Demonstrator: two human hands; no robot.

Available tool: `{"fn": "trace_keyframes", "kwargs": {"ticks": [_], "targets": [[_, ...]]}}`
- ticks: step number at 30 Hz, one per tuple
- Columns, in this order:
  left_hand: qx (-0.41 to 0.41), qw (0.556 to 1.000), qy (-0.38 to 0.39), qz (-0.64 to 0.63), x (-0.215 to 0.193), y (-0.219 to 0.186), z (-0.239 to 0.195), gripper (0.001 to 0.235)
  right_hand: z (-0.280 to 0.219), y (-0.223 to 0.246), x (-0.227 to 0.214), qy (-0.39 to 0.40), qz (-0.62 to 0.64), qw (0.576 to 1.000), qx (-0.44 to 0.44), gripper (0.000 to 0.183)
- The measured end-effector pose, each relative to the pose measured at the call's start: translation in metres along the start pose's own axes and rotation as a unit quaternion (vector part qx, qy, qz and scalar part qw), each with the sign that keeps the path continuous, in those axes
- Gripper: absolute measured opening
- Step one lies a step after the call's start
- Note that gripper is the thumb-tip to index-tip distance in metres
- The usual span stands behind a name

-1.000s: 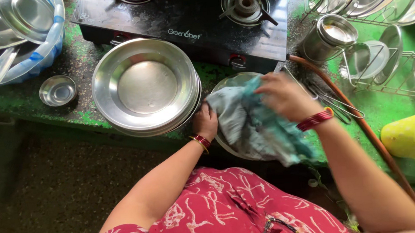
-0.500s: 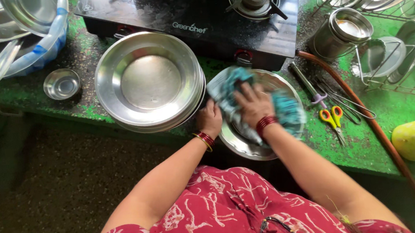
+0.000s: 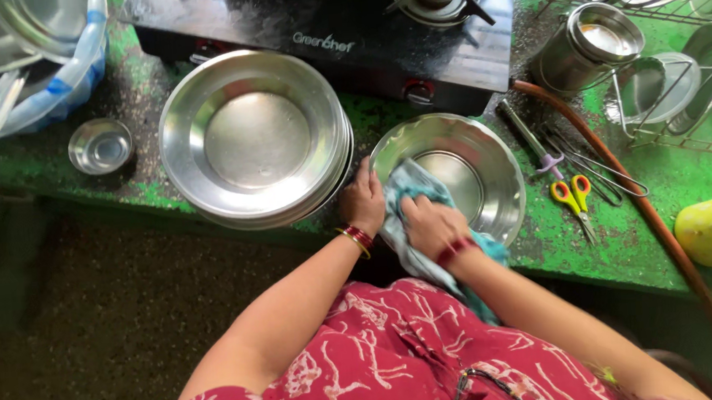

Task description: The person wipes metal plates with a cloth and places them into a drying rack.

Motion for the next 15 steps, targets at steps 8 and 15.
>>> {"fn": "trace_keyframes", "kwargs": {"ticks": [8,15], "targets": [[0.018,1.0,0.013,-0.021,-0.003,-0.003,0.003,0.04,0.103,-0.146,0.054,0.148,0.454,0.878,-0.016,0.062],[0.014,1.0,0.012,-0.02,-0.009,-0.009,-0.003,0.041,0.039,-0.183,-0.105,-0.095,0.183,0.963,0.174,0.049]]}}
Point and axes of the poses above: each hand's wrist, its own z-axis towards the middle knuckle, its own x-axis out of the palm, y = z × x, the point moved 9 cm from there along z, towards the middle knuckle, and after that the axes turned 2 degrees about -z, right-handed, at the moved point
